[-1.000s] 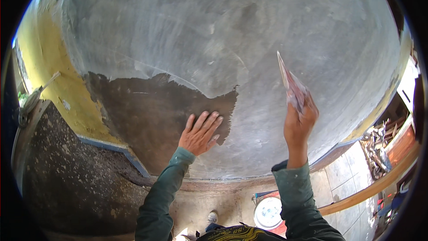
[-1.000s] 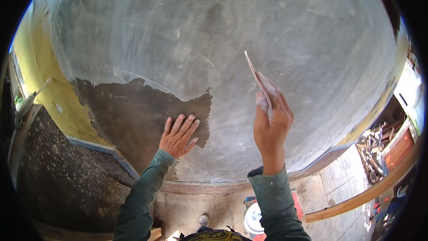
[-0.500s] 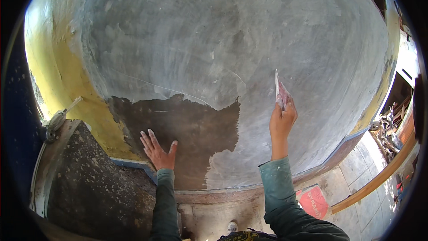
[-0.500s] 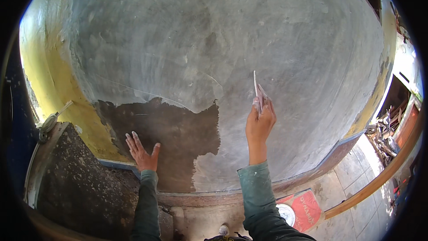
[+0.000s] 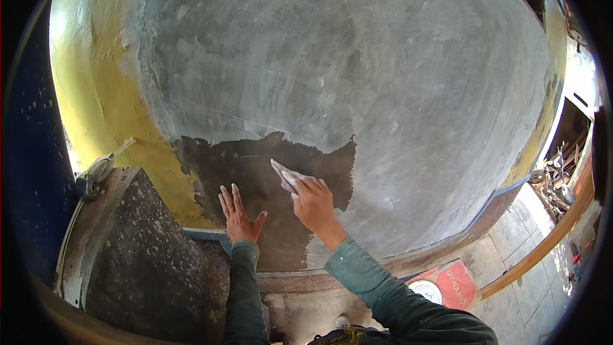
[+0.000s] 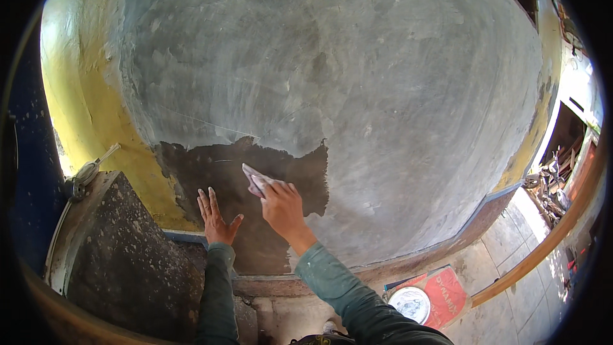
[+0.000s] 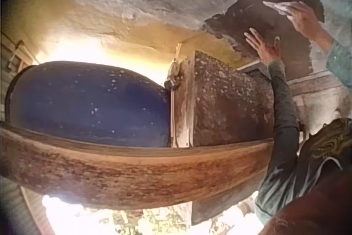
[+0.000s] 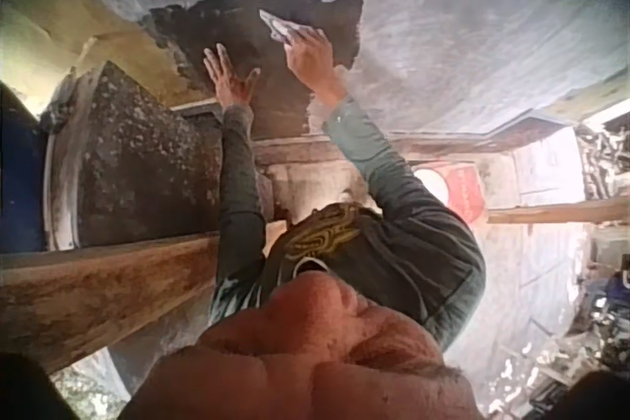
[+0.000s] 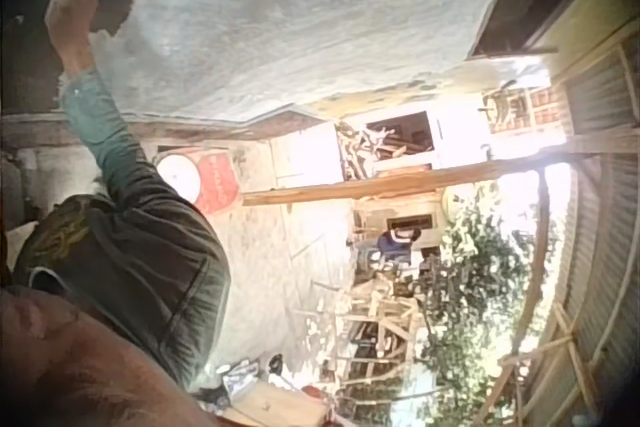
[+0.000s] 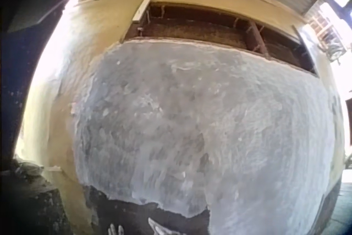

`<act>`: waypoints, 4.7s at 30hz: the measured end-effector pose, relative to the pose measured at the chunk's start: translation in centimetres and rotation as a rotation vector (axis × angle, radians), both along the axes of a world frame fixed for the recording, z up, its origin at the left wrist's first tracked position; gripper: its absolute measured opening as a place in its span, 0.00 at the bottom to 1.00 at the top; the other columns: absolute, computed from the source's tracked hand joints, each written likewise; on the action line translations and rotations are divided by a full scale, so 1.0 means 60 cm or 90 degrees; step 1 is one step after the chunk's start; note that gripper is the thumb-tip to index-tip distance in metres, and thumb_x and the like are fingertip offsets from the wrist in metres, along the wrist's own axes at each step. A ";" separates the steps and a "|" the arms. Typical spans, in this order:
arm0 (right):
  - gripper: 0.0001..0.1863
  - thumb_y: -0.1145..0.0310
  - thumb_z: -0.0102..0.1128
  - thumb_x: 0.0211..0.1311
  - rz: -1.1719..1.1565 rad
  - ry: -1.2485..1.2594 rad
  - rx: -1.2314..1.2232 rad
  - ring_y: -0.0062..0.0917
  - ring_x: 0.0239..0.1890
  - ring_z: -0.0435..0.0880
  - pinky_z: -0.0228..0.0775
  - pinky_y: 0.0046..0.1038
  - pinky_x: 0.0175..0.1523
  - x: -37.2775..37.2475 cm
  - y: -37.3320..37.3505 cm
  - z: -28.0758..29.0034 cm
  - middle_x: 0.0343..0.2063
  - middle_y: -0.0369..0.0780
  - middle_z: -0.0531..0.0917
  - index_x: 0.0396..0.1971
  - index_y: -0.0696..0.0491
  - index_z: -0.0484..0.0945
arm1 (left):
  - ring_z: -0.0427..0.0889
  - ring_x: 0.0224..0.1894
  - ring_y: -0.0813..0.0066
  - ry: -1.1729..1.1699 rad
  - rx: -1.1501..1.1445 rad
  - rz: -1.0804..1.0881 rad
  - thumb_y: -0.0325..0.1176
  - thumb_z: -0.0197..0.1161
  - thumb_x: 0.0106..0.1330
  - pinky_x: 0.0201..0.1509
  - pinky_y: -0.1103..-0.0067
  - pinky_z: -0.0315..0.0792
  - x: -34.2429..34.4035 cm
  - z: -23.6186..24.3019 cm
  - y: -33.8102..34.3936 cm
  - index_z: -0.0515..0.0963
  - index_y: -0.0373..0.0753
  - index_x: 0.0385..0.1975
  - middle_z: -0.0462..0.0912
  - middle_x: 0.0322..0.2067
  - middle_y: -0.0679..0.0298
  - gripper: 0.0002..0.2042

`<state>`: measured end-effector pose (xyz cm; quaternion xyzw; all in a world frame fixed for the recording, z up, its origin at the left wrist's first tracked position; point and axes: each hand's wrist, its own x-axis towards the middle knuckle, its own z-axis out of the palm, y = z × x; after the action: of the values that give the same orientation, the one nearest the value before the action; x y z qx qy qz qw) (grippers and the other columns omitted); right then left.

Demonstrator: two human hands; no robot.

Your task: The person applies a white substance to a wall using a scraper, occasionally dipping the tool into a bucket. They spread the material across the surface while using their other hand to steady themselves against the wall.

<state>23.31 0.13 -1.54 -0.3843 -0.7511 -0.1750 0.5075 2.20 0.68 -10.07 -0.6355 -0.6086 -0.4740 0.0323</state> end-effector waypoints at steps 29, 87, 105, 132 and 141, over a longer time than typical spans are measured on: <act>0.28 0.77 0.55 0.58 -0.179 0.198 0.231 0.39 0.52 0.77 0.66 0.43 0.59 0.016 0.045 0.204 0.51 0.41 0.81 0.61 0.52 0.76 | 0.41 0.79 0.38 -0.043 -0.038 -0.064 0.35 0.79 0.46 0.77 0.55 0.55 -0.005 0.011 -0.009 0.44 0.51 0.79 0.37 0.80 0.52 0.60; 0.23 0.66 0.57 0.63 -0.107 -0.570 0.230 0.33 0.57 0.78 0.67 0.40 0.62 0.077 0.039 0.167 0.53 0.40 0.83 0.58 0.54 0.79 | 0.42 0.79 0.38 -0.027 -0.040 -0.082 0.35 0.78 0.47 0.78 0.57 0.53 -0.028 -0.002 -0.008 0.47 0.49 0.79 0.40 0.79 0.51 0.58; 0.25 0.63 0.57 0.64 -0.189 -0.322 0.095 0.25 0.65 0.70 0.64 0.37 0.63 0.253 0.041 -0.172 0.67 0.27 0.73 0.63 0.39 0.76 | 0.40 0.80 0.43 -0.038 -0.073 -0.096 0.34 0.76 0.50 0.78 0.55 0.51 -0.009 0.005 0.007 0.45 0.49 0.80 0.35 0.80 0.51 0.57; 0.27 0.76 0.55 0.64 -0.157 0.450 0.086 0.38 0.58 0.76 0.65 0.39 0.63 -0.071 0.036 0.091 0.56 0.44 0.80 0.65 0.53 0.75 | 0.41 0.79 0.38 -0.029 -0.048 -0.081 0.36 0.78 0.47 0.78 0.54 0.51 -0.037 -0.010 0.001 0.45 0.49 0.79 0.37 0.79 0.49 0.59; 0.37 0.75 0.64 0.52 -0.016 0.104 -0.065 0.36 0.57 0.74 0.64 0.39 0.61 -0.169 0.009 0.040 0.56 0.38 0.78 0.67 0.47 0.73 | 0.41 0.79 0.39 -0.010 0.002 -0.083 0.39 0.78 0.47 0.80 0.56 0.46 -0.038 -0.021 0.022 0.46 0.45 0.79 0.38 0.79 0.46 0.58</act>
<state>13.19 0.68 0.86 -0.4316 -0.7104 -0.1111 0.5447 -0.09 1.98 -11.31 -0.6699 -0.5653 -0.4814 -0.0023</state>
